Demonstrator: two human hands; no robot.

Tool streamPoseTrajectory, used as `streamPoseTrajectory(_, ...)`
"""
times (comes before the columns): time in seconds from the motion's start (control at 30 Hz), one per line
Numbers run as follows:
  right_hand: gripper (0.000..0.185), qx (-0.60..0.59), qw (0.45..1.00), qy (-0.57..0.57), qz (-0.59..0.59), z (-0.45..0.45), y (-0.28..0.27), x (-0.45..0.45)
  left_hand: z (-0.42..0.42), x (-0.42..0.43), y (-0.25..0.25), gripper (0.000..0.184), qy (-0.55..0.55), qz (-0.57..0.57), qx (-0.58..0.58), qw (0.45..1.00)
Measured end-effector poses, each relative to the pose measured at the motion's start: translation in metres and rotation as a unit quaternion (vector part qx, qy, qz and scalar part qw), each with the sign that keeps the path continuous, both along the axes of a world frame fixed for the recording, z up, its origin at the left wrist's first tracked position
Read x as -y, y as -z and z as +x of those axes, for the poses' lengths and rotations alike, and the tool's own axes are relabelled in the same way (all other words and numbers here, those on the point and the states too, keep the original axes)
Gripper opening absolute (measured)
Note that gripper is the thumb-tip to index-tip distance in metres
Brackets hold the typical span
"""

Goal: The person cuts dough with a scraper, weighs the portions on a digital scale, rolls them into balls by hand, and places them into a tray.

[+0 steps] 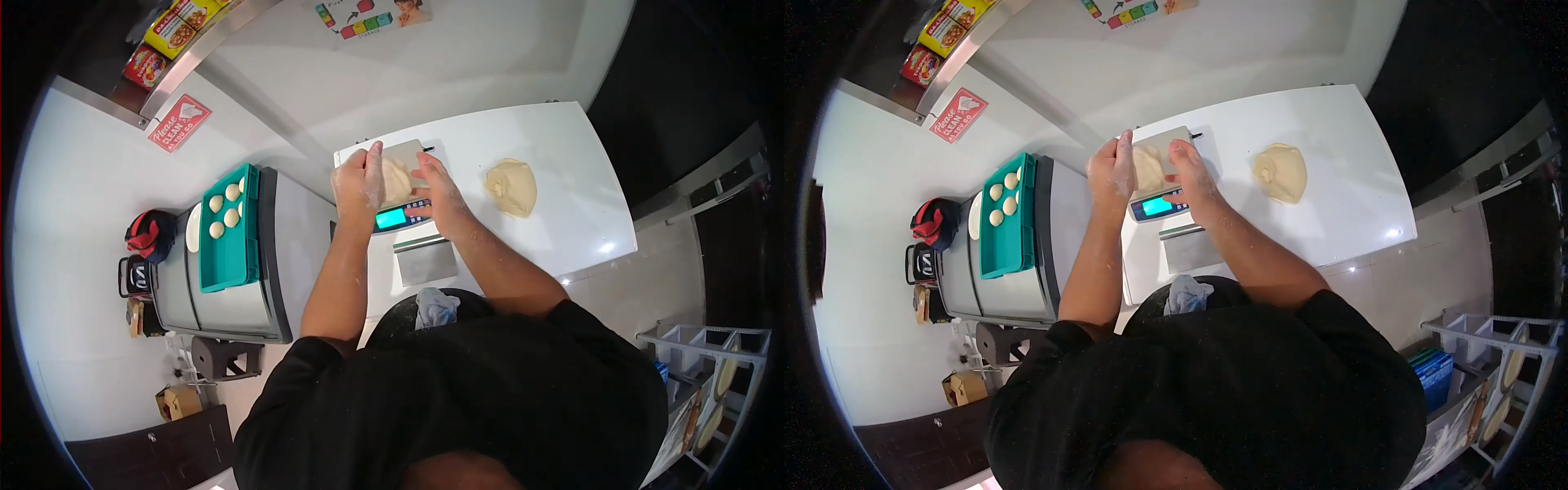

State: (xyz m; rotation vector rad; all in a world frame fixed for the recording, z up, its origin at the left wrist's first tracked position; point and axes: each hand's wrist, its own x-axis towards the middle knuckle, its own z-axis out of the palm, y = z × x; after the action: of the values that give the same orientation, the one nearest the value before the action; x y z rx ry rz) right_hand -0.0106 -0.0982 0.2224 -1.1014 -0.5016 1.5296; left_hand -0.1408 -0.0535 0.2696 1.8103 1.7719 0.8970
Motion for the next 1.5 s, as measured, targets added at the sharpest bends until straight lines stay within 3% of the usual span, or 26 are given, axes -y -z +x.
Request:
streamPoseTrajectory(0.07, 0.047, -0.197, 0.98, -0.016, 0.022, -0.005, 0.013, -0.006, -0.002, 0.003, 0.001, 0.042, -0.016, 0.01, 0.032, 0.999)
streamPoseTrajectory(0.1, 0.044, -0.293, 0.955, -0.026, 0.032, -0.007, 0.016, -0.01, -0.001, 0.011, 0.005, 0.044, 0.041, 0.054, 0.038, 0.997)
streamPoseTrajectory(0.13, 0.044, -0.294, 0.955, -0.031, 0.031, -0.01, 0.015, -0.012, 0.001, 0.024, 0.007, 0.045, 0.098, 0.094, 0.043, 0.99)
streamPoseTrajectory(0.2, 0.046, -0.108, 0.992, 0.027, -0.057, -0.011, 0.012, -0.024, 0.0, 0.03, 0.009, 0.046, 0.149, 0.135, 0.047, 0.978)
streamPoseTrajectory(0.23, 0.047, -0.011, 0.993, 0.057, -0.099, -0.011, 0.011, -0.027, -0.001, 0.027, 0.01, 0.046, 0.106, 0.14, 0.083, 0.981)
streamPoseTrajectory(0.27, 0.047, -0.01, 0.994, 0.054, -0.097, -0.007, 0.011, -0.025, -0.001, 0.025, 0.011, 0.046, 0.063, 0.145, 0.119, 0.98)
streamPoseTrajectory(0.3, 0.045, 0.144, 0.989, 0.009, -0.021, 0.0, 0.002, -0.018, -0.002, 0.024, 0.011, 0.046, 0.019, 0.15, 0.155, 0.976)
streamPoseTrajectory(0.37, 0.042, 0.433, 0.887, -0.079, 0.138, 0.009, -0.017, -0.011, 0.001, 0.028, 0.009, 0.045, 0.024, 0.132, 0.147, 0.98)
streamPoseTrajectory(0.47, 0.038, 0.336, 0.919, -0.03, 0.204, -0.011, -0.026, -0.007, -0.004, 0.037, 0.004, 0.044, 0.03, 0.077, 0.132, 0.988)
streamPoseTrajectory(0.53, 0.037, 0.285, 0.929, -0.007, 0.235, -0.023, -0.027, -0.003, -0.02, 0.021, -0.013, 0.045, -0.04, 0.063, 0.08, 0.994)
streamPoseTrajectory(0.6, 0.035, 0.111, 0.978, 0.021, 0.175, -0.031, -0.027, -0.002, -0.022, 0.019, -0.026, 0.045, -0.077, 0.061, 0.057, 0.994)
streamPoseTrajectory(0.67, 0.033, -0.069, 0.991, 0.051, 0.103, -0.04, -0.025, -0.001, -0.015, 0.03, -0.033, 0.043, -0.095, 0.022, 0.127, 0.987)
streamPoseTrajectory(0.73, 0.032, -0.249, 0.965, 0.081, 0.033, -0.045, -0.025, -0.008, -0.013, 0.037, -0.036, 0.042, -0.098, 0.01, 0.161, 0.982)
streamPoseTrajectory(0.77, 0.031, -0.336, 0.937, 0.096, -0.005, -0.048, -0.024, -0.011, -0.014, 0.046, -0.033, 0.041, -0.046, 0.031, 0.137, 0.989)
streamPoseTrajectory(0.8, 0.031, -0.336, 0.937, 0.099, -0.003, -0.044, -0.02, -0.016, -0.014, 0.054, -0.028, 0.04, 0.006, 0.05, 0.113, 0.992)
streamPoseTrajectory(0.83, 0.032, -0.231, 0.97, 0.074, 0.022, -0.035, -0.014, -0.022, -0.013, 0.057, -0.025, 0.038, 0.059, 0.068, 0.091, 0.992)
streamPoseTrajectory(0.87, 0.033, -0.122, 0.99, 0.05, 0.046, -0.026, -0.013, -0.028, -0.013, 0.054, -0.024, 0.038, 0.062, 0.067, 0.092, 0.992)
streamPoseTrajectory(0.9, 0.035, -0.012, 0.997, 0.024, 0.067, -0.021, -0.01, -0.031, -0.014, 0.048, -0.024, 0.039, 0.047, 0.139, 0.109, 0.983)
streamPoseTrajectory(0.97, 0.035, 0.022, 0.993, 0.002, 0.119, -0.027, -0.008, -0.029, -0.017, 0.039, -0.027, 0.039, 0.006, 0.279, 0.141, 0.95)
streamPoseTrajectory(1.0, 0.036, 0.054, 0.984, -0.022, 0.171, -0.033, -0.01, -0.025, -0.018, 0.038, -0.029, 0.039, 0.001, 0.276, 0.141, 0.951)
streamPoseTrajectory(1.1, 0.035, 0.088, 0.968, -0.044, 0.23, -0.038, -0.037, -0.01, -0.015, 0.04, -0.061, 0.035, -0.044, 0.03, -0.01, 0.999)
streamPoseTrajectory(1.17, 0.033, 0.089, 0.964, -0.025, 0.248, -0.035, -0.061, -0.007, -0.018, 0.039, -0.068, 0.036, -0.042, 0.052, 0.043, 0.997)
streamPoseTrajectory(1.27, 0.035, 0.109, 0.957, -0.037, 0.266, -0.028, -0.045, -0.026, -0.019, 0.035, -0.062, 0.036, -0.03, 0.083, 0.141, 0.986)
streamPoseTrajectory(1.37, 0.038, 0.126, 0.946, -0.087, 0.286, -0.018, -0.033, -0.036, -0.015, 0.015, -0.027, 0.037, 0.088, 0.36, 0.049, 0.927)
streamPoseTrajectory(1.4, 0.04, 0.134, 0.938, -0.127, 0.292, -0.015, -0.031, -0.038, -0.018, 0.015, -0.027, 0.037, 0.087, 0.36, 0.046, 0.928)
streamPoseTrajectory(1.5, 0.046, 0.107, 0.941, -0.135, 0.29, -0.019, -0.03, -0.036, -0.022, 0.025, -0.03, 0.04, 0.003, 0.078, 0.087, 0.993)
